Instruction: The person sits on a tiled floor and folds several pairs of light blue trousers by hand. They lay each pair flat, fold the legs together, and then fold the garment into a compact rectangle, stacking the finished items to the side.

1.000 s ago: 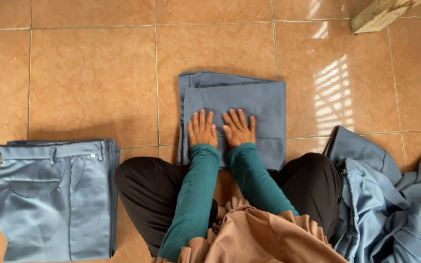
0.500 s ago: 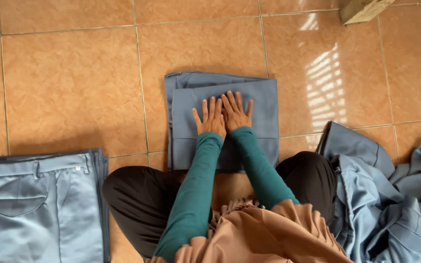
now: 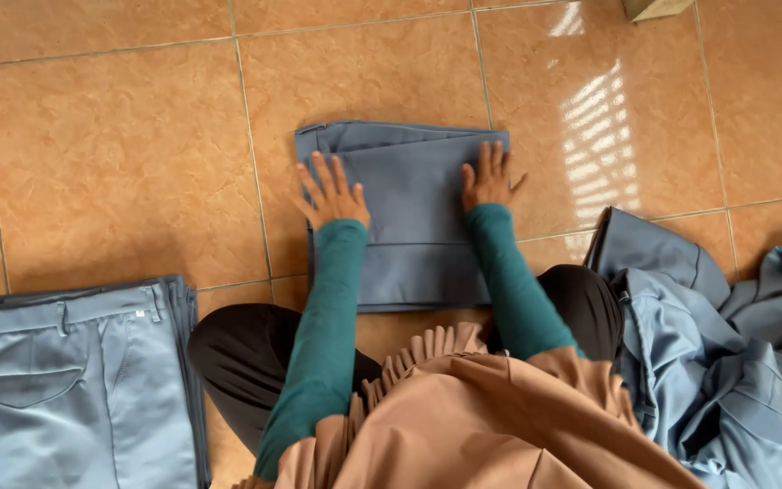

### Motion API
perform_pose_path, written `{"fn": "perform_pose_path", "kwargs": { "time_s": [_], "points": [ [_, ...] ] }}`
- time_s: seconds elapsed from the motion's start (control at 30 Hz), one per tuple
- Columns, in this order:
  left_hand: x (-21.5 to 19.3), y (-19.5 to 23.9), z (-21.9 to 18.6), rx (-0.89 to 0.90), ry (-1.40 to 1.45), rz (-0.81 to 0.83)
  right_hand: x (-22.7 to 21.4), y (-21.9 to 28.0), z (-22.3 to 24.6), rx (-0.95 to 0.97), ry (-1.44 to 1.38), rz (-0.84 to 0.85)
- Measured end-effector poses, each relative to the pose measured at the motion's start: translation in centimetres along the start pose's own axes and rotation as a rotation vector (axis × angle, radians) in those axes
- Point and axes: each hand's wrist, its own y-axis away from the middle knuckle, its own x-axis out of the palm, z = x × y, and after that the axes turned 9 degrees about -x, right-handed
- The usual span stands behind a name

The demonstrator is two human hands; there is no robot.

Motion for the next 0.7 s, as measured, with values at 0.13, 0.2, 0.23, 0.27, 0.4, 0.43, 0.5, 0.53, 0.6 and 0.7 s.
{"fn": "perform_pose_path", "kwargs": {
  "time_s": [0.13, 0.2, 0.23, 0.27, 0.4, 0.43, 0.5, 0.53, 0.6, 0.7],
  "points": [
    [2.1, 8.3, -1.3, 0.193, 0.13, -0.13, -0.5, 9.6, 6.5, -0.277, 0.044, -0.274],
    [7.3, 10.6, -0.2, 0.23, 0.296, -0.326, -0.9, 14.7, 6.9, -0.346, -0.033, -0.058],
    [6.8, 10.3, 0.7, 0.231, 0.299, -0.322, -1.0, 14.9, 5.6, -0.344, -0.029, -0.056],
    [6.3, 10.0, 1.6, 0.175, 0.249, -0.311, -1.2, 15.3, 4.4, -0.302, 0.035, -0.146],
    [5.4, 9.1, 3.6, -0.009, 0.191, -0.235, -4.3, 14.4, 0.7, 0.092, -0.06, 0.084],
    [5.9, 8.8, 4.1, -0.008, 0.189, -0.238, -5.2, 14.4, 0.9, 0.093, -0.063, 0.081],
    [6.6, 8.2, 5.2, -0.134, 0.314, -0.115, -7.0, 14.3, 1.5, 0.171, -0.102, 0.18],
    [7.3, 8.1, 5.6, -0.129, 0.311, -0.122, -6.9, 14.1, 1.2, 0.174, -0.109, 0.174],
    [8.8, 8.1, 6.9, -0.207, 0.438, -0.013, -6.5, 13.9, 1.0, 0.17, -0.088, 0.197],
    [8.4, 9.1, 7.9, -0.237, 0.464, 0.055, -5.7, 13.2, 0.1, 0.162, -0.105, 0.232]
  ]
}}
